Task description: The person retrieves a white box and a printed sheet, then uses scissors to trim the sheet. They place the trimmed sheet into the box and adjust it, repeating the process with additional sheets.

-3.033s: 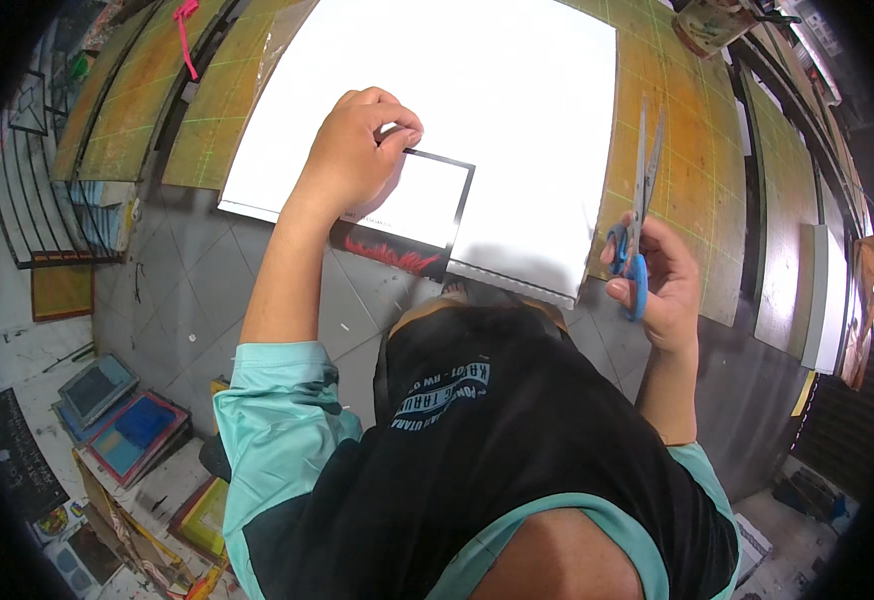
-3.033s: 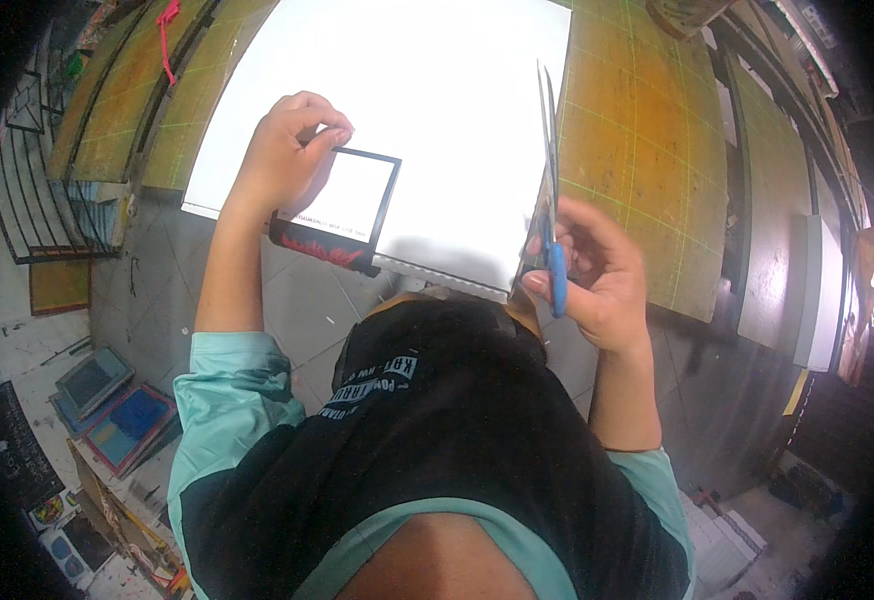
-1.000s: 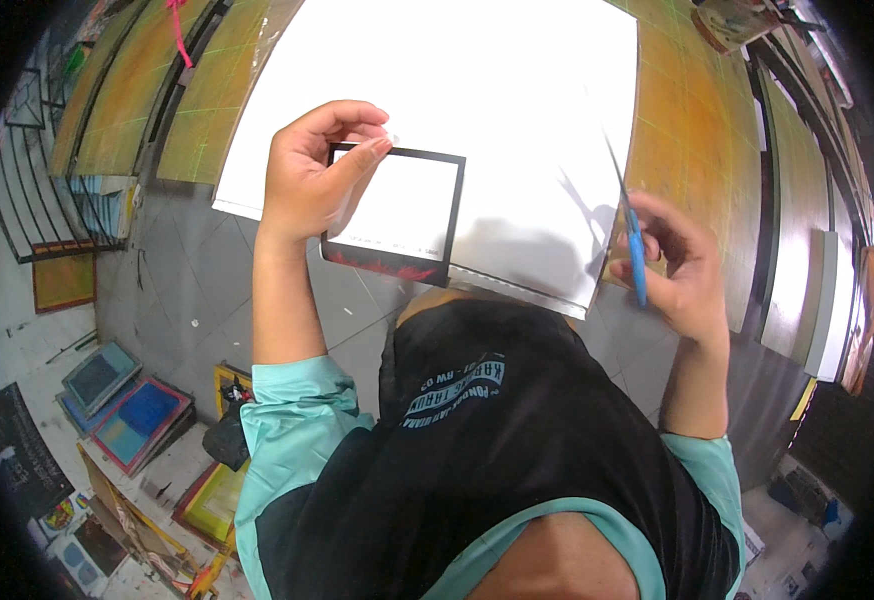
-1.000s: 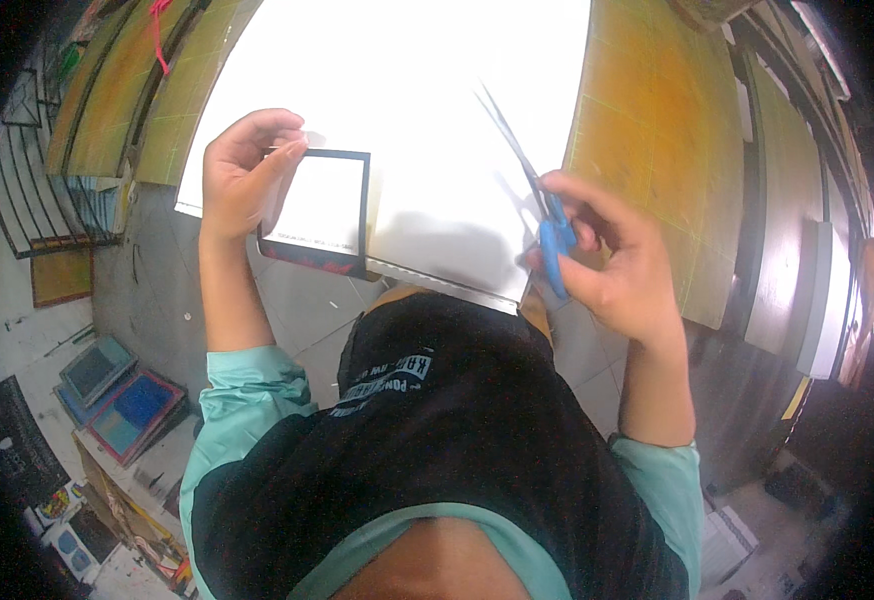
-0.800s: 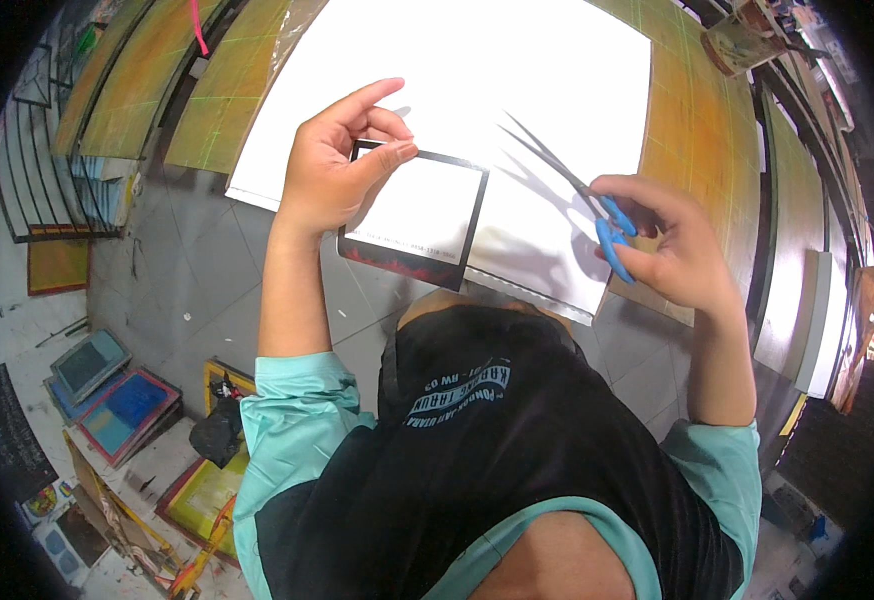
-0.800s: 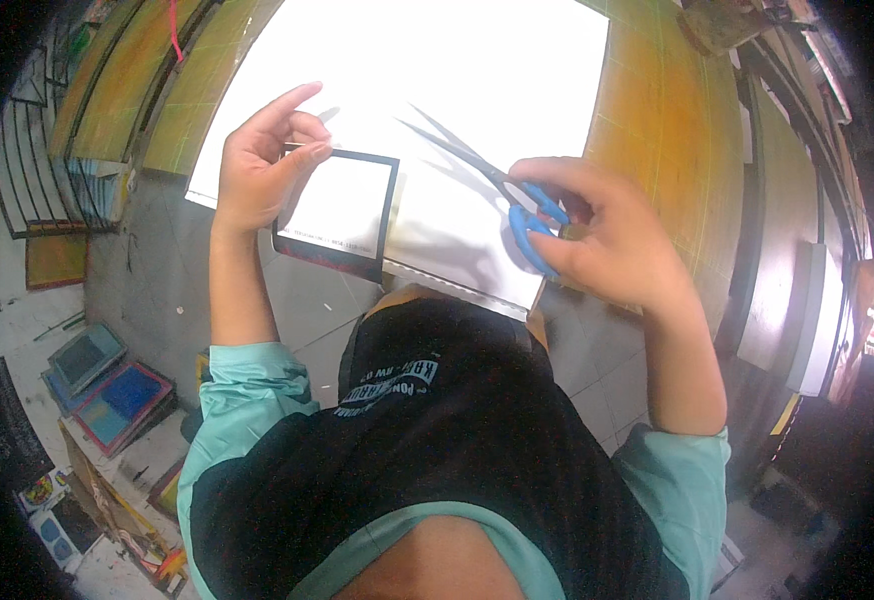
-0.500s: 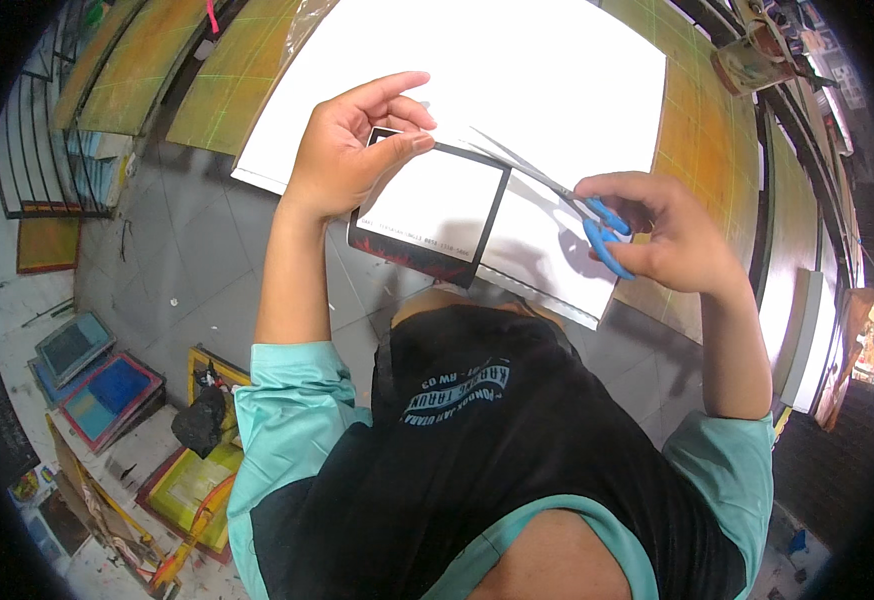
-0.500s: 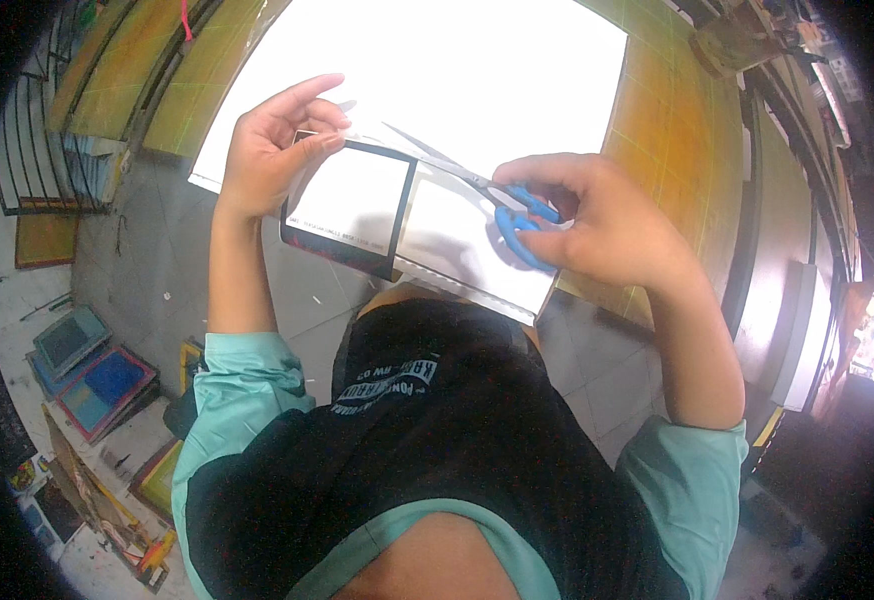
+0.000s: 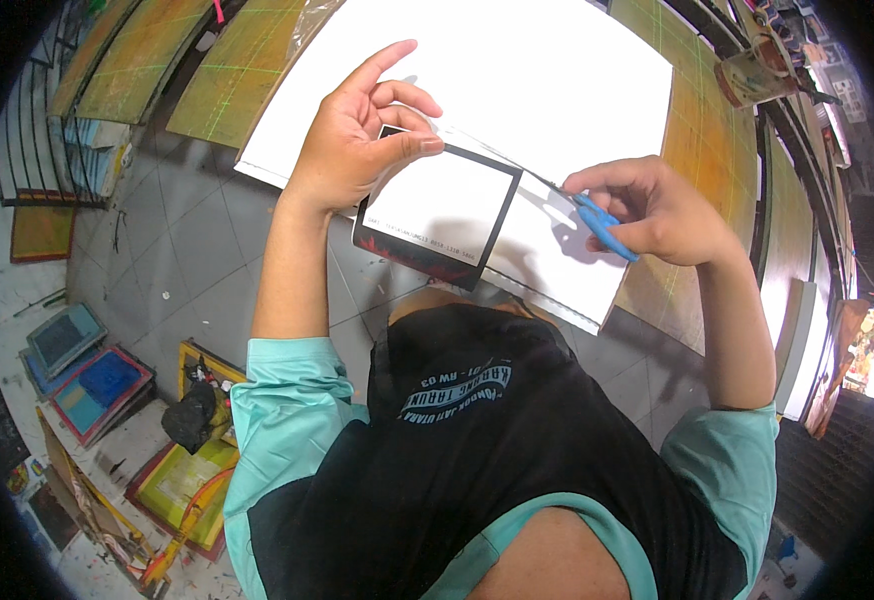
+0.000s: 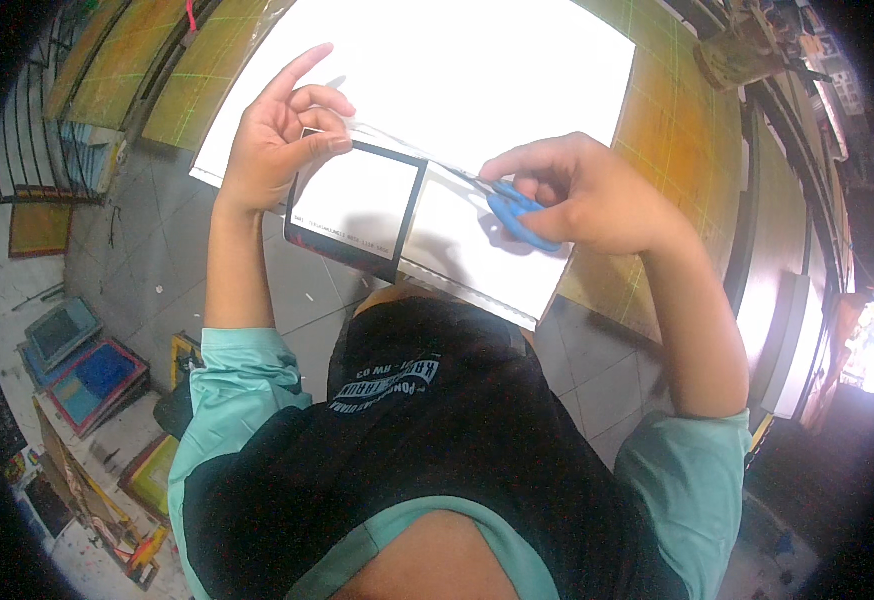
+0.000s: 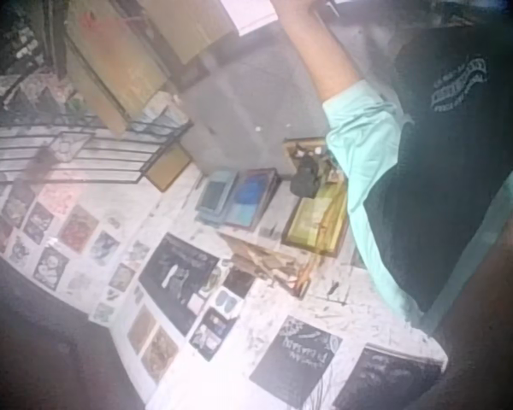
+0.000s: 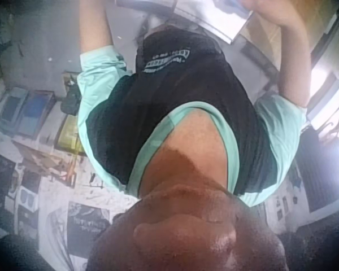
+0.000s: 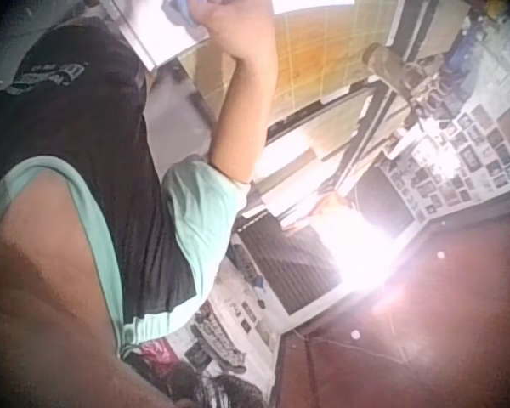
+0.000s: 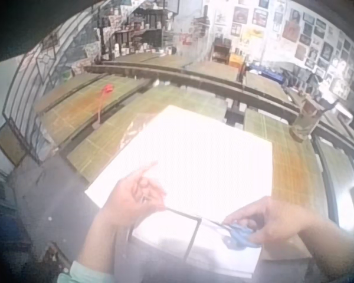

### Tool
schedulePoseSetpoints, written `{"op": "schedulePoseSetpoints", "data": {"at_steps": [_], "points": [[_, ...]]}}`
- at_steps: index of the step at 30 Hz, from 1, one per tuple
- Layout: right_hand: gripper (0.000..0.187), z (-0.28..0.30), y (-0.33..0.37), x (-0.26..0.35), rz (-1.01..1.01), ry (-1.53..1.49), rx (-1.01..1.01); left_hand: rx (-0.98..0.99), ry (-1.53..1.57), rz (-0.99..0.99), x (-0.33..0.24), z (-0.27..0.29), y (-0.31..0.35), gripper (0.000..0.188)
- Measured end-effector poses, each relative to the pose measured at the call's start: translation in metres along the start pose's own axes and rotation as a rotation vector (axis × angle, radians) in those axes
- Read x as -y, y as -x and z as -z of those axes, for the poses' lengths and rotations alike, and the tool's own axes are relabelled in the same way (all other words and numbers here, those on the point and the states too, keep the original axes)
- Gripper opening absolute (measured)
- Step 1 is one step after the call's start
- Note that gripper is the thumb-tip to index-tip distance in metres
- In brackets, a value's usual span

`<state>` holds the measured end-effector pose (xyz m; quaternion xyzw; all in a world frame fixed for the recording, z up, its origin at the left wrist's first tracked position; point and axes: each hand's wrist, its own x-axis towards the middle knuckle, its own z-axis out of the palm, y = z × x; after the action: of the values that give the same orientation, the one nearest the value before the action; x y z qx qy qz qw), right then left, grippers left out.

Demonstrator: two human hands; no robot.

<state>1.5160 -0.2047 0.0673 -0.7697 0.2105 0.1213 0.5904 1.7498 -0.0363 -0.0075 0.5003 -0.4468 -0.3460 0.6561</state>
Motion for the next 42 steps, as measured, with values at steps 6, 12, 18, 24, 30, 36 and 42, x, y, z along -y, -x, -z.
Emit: {"op": "schedulePoseSetpoints", "data": {"at_steps": [6,12,18,24,30,36,42], "points": [[0.043,0.003,-0.007,0.004,0.007,-0.039,0.027,0.013,-0.044,0.007,-0.003,-0.002,0.0,0.075],[0.034,0.007,-0.008,0.013,0.023,0.003,0.061,0.06,0.002,0.0,0.001,0.002,-0.002,0.075],[0.047,0.019,-0.005,-0.015,0.19,-0.129,-0.081,0.037,0.007,-0.023,0.002,0.004,-0.001,0.079],[0.058,-0.024,-0.06,0.007,0.425,-0.208,-0.29,0.02,0.06,-0.036,-0.001,0.003,0.0,0.086],[0.054,-0.053,-0.077,0.024,0.416,-0.296,-0.335,-0.011,0.114,-0.082,-0.008,-0.001,0.006,0.086],[0.044,-0.062,-0.077,0.023,0.438,-0.282,-0.372,-0.05,0.068,-0.088,-0.011,-0.008,0.01,0.084],[0.042,-0.069,-0.08,0.02,0.468,-0.408,-0.41,-0.076,-0.017,-0.022,-0.011,-0.006,0.014,0.067]]}}
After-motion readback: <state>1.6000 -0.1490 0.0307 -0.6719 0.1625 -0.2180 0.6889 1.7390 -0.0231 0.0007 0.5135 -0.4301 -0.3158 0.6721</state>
